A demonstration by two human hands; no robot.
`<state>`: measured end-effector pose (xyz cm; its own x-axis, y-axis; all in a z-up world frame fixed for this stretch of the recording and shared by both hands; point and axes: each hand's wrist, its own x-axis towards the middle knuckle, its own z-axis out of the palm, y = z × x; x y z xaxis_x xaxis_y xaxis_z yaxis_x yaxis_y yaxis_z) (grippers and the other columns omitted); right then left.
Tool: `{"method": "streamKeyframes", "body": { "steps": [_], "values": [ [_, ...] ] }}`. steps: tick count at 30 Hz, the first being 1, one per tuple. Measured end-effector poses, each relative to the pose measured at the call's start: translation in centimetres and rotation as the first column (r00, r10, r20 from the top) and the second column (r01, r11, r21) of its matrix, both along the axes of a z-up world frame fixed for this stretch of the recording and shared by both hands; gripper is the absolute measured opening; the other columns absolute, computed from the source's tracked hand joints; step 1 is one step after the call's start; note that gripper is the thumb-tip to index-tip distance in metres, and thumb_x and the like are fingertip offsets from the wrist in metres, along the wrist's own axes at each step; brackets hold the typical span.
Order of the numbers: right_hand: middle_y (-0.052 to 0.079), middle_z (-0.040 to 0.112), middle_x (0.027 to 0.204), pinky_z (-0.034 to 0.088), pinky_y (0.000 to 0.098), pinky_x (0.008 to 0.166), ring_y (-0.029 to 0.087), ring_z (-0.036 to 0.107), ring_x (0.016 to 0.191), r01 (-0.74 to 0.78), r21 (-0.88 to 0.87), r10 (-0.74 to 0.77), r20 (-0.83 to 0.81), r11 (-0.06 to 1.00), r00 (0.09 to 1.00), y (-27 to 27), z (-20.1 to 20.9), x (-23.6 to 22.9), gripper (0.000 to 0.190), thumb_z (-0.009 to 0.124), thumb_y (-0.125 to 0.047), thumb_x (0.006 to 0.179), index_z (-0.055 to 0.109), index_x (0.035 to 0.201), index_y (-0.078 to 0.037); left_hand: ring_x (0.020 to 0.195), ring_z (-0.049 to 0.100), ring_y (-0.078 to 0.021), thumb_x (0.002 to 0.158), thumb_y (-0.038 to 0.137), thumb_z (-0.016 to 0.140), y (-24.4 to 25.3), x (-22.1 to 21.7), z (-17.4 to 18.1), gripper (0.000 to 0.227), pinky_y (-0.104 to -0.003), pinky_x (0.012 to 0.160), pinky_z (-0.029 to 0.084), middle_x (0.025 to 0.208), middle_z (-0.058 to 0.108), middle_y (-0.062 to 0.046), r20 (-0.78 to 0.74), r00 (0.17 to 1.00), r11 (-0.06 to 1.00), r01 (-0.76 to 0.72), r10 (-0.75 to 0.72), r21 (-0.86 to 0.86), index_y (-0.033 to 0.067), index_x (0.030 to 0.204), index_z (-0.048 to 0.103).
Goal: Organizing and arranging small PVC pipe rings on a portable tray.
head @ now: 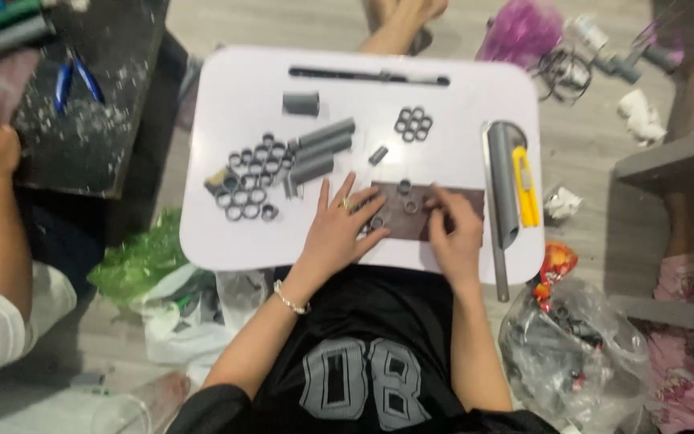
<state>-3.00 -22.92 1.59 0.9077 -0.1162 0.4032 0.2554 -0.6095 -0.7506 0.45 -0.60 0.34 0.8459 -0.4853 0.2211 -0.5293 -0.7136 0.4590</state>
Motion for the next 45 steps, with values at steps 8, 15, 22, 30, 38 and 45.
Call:
{"method": "streamKeyframes", "body": {
  "steps": [8, 15, 22, 30, 38, 45],
  "values": [
    [0.007, 0.071, 0.100, 0.048, 0.0340, 0.083, 0.023, 0.061, 0.092, 0.008, 0.022, -0.006, -0.125, 1.000, 0.992, 1.4, 1.9, -0.5, 0.037, 0.065, 0.008, 0.092, 0.078, 0.123, -0.008, 0.155, 0.036, -0.0385, 0.097, 0.057, 0.066, 0.1, -0.7, 0.8, 0.057, -0.069, 0.126, 0.016, 0.152, 0.061, -0.006, -0.024, 1.000, 0.999, -0.017, 0.018, 0.031, 0.0202, 0.141, 0.068],
    [0.009, 0.066, 0.102, 0.044, 0.0341, 0.084, 0.023, 0.056, 0.093, -0.027, -0.033, 0.021, -0.150, 0.999, 0.989, 1.4, 2.0, -0.8, 0.032, 0.067, 0.005, 0.093, 0.077, 0.121, -0.006, 0.159, 0.029, -0.0335, 0.109, 0.051, 0.047, 0.1, -0.9, 1.4, 0.052, -0.068, 0.127, 0.012, 0.164, 0.050, -0.002, -0.003, 1.000, 0.991, 0.024, -0.024, 0.133, 0.0238, 0.152, 0.059],
    [0.006, 0.064, 0.103, 0.040, 0.0339, 0.088, 0.020, 0.053, 0.095, -0.044, -0.078, 0.031, -0.172, 0.996, 0.985, 1.4, 1.6, -0.7, 0.031, 0.074, -0.002, 0.093, 0.077, 0.124, -0.008, 0.159, 0.028, -0.0350, 0.106, 0.047, 0.051, 0.2, -0.7, 0.8, 0.058, -0.068, 0.127, 0.012, 0.167, 0.046, -0.004, 0.011, 0.999, 0.988, 0.047, -0.049, 0.150, 0.0209, 0.159, 0.051],
    [0.002, 0.066, 0.103, 0.042, 0.0356, 0.090, 0.023, 0.061, 0.098, -0.059, -0.199, 0.020, -0.195, 0.978, 0.981, 0.2, -1.1, -0.6, 0.020, 0.081, -0.029, 0.094, 0.079, 0.111, -0.019, 0.151, 0.041, -0.0390, 0.096, 0.045, 0.071, 0.7, -0.5, 0.3, 0.067, -0.068, 0.125, 0.020, 0.149, 0.061, -0.012, 0.006, 0.996, 0.993, 0.087, -0.087, -0.075, 0.0121, 0.152, 0.056],
    [0.000, 0.066, 0.098, 0.041, 0.0319, 0.085, 0.016, 0.056, 0.088, -0.100, -0.234, 0.057, -0.183, 0.967, 0.981, 1.1, 0.7, -0.5, 0.025, 0.076, -0.027, 0.092, 0.082, 0.115, -0.020, 0.154, 0.035, -0.0347, 0.097, 0.051, 0.064, 0.4, -0.6, 1.0, 0.065, -0.067, 0.126, 0.015, 0.150, 0.062, -0.005, 0.043, 0.998, 0.998, 0.052, -0.051, -0.022, 0.0127, 0.149, 0.056],
    [-0.004, 0.064, 0.086, 0.038, 0.0321, 0.082, 0.014, 0.056, 0.079, -0.117, -0.190, 0.073, -0.222, 0.975, 0.972, 0.6, 0.3, -0.4, 0.019, 0.081, -0.030, 0.090, 0.082, 0.108, -0.026, 0.155, 0.035, -0.0330, 0.101, 0.054, 0.059, 0.6, -0.5, 1.7, 0.065, -0.067, 0.127, 0.013, 0.153, 0.060, -0.006, -0.044, 0.997, 0.996, 0.064, -0.061, 0.063, 0.0150, 0.153, 0.054]
  ]
}}
